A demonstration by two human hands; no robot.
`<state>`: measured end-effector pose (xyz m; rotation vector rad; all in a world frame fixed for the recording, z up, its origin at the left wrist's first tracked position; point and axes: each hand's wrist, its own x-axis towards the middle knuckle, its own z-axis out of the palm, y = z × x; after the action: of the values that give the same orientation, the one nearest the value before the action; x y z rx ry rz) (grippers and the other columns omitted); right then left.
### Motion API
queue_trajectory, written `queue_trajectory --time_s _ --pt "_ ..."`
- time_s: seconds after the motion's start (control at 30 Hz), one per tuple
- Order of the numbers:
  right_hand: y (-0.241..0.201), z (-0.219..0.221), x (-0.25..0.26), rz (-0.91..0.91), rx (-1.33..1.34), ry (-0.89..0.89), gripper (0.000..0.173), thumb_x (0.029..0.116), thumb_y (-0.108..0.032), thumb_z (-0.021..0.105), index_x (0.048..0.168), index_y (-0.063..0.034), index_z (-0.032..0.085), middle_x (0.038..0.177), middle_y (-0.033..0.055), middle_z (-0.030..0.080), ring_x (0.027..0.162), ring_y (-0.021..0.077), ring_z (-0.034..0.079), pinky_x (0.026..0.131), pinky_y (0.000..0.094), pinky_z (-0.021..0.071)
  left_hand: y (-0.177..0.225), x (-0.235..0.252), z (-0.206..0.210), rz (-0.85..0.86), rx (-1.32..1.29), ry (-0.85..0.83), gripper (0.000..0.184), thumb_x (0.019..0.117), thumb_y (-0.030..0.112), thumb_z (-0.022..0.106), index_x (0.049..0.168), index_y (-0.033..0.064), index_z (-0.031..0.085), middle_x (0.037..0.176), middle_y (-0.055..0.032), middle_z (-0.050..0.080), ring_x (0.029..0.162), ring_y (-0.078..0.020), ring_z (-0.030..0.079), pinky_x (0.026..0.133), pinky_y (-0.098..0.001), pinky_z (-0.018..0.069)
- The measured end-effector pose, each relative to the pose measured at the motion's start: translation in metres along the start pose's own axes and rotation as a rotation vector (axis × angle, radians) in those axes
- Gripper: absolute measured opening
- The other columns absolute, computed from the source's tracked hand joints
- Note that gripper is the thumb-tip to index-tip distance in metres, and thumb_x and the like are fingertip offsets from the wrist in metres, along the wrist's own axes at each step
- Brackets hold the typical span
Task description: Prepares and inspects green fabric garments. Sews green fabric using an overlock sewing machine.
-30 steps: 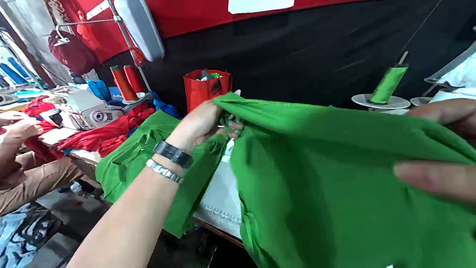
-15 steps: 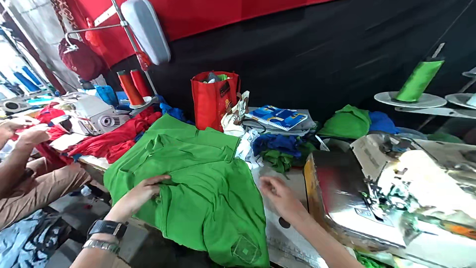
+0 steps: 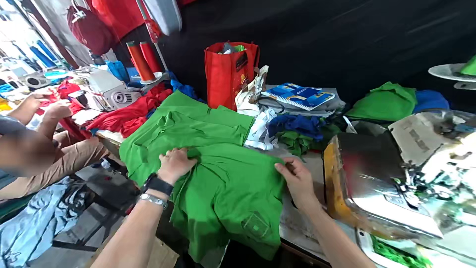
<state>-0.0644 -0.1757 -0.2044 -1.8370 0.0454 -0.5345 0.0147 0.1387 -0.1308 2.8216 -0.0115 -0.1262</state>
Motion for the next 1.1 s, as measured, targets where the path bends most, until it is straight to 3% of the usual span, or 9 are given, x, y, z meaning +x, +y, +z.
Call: queue_trajectory --time_s 0.13,0.23,0.4,0.5,0.57,0.67,0.77,0.93,1.1 --pt "-0.018 -0.016 -0.014 0.127 0.102 -0.023 0.014 0.0986 -0.009 0.065 0.112 -0.0045 0.067 0.084 0.0020 0.069 0.074 0.0076 0.065 0.071 0.0280 0.0560 0.039 0.010 0.014 0.314 0.001 0.103 0.046 0.0899 0.012 0.071 0.135 0.0023 0.063 0.142 -0.0269 0.054 0.134 -0.0494 0.046 0.108 -0.0731 0.0302" --pt "-0.029 -0.026 -0.028 0.251 0.125 -0.165 0.020 0.1002 -0.009 0.064 0.119 -0.0048 0.064 0.086 0.0039 0.071 0.076 0.0114 0.068 0.073 0.0318 0.0576 0.064 0.022 0.040 0.502 -0.083 0.047 0.043 0.0975 0.018 0.064 0.139 0.0044 0.061 0.144 -0.0220 0.054 0.136 -0.0431 0.047 0.111 -0.0671 0.0329" --pt "-0.055 -0.056 -0.035 0.136 -0.089 -0.130 0.035 0.0939 -0.005 0.071 0.127 -0.0079 0.059 0.080 0.0033 0.069 0.069 0.0119 0.066 0.067 0.0303 0.0565 0.078 0.026 0.051 0.625 -0.021 0.060 0.021 0.0976 0.018 0.068 0.112 0.0040 0.075 0.110 -0.0209 0.066 0.109 -0.0393 0.062 0.098 -0.0606 0.0442" --pt "-0.054 -0.054 -0.043 -0.017 -0.699 -0.263 0.058 0.0943 -0.002 0.069 0.148 -0.0059 0.048 0.124 0.0240 0.062 0.102 0.0399 0.068 0.085 0.0538 0.0583 0.081 0.019 0.051 0.615 -0.048 -0.042 0.017 0.0963 0.014 0.069 0.107 0.0009 0.073 0.113 -0.0197 0.064 0.107 -0.0342 0.064 0.095 -0.0523 0.0531" --pt "-0.040 -0.042 -0.055 -0.218 -0.866 -0.261 0.057 0.0868 0.001 0.075 0.141 -0.0062 0.059 0.136 0.0313 0.056 0.115 0.0500 0.062 0.087 0.0587 0.0569 0.081 0.015 0.047 0.600 -0.051 -0.066 0.020 0.0963 0.018 0.070 0.107 0.0007 0.072 0.113 -0.0187 0.066 0.108 -0.0341 0.065 0.096 -0.0540 0.0520" --pt "-0.037 -0.030 -0.071 -0.380 -0.579 -0.242 0.030 0.0892 -0.007 0.071 0.119 -0.0036 0.071 0.117 0.0203 0.068 0.102 0.0355 0.070 0.082 0.0480 0.0606 0.086 0.002 0.028 0.586 -0.042 -0.094 0.022 0.0986 0.023 0.068 0.106 0.0029 0.072 0.097 -0.0159 0.071 0.096 -0.0326 0.068 0.093 -0.0580 0.0500" --pt "-0.047 -0.020 -0.081 -0.135 0.010 -0.453 0.021 0.0973 -0.010 0.063 0.113 0.0026 0.068 0.100 0.0122 0.071 0.084 0.0143 0.071 0.073 0.0289 0.0601 0.103 -0.018 0.005 0.542 -0.170 -0.301 0.022 0.1018 0.018 0.063 0.115 0.0020 0.070 0.093 -0.0129 0.071 0.084 -0.0232 0.067 0.083 -0.0458 0.0545" --pt "-0.063 -0.012 -0.074 0.116 0.426 -0.391 0.023 0.0965 -0.012 0.067 0.114 0.0019 0.063 0.104 0.0052 0.070 0.091 0.0121 0.072 0.076 0.0290 0.0633 0.124 -0.058 -0.019 0.549 -0.482 -0.539 0.040 0.0950 0.008 0.070 0.134 0.0047 0.062 0.089 -0.0064 0.070 0.075 -0.0101 0.062 0.072 -0.0300 0.0521" --pt "-0.091 -0.022 -0.071 0.055 0.516 -0.239 0.026 0.0859 -0.013 0.078 0.104 -0.0072 0.061 0.092 -0.0032 0.071 0.079 0.0065 0.071 0.069 0.0234 0.0626 0.145 -0.093 -0.017 0.583 -0.739 -0.428 0.039 0.0798 0.005 0.085 0.113 0.0070 0.064 0.074 0.0005 0.059 0.063 -0.0063 0.057 0.058 -0.0209 0.0492"
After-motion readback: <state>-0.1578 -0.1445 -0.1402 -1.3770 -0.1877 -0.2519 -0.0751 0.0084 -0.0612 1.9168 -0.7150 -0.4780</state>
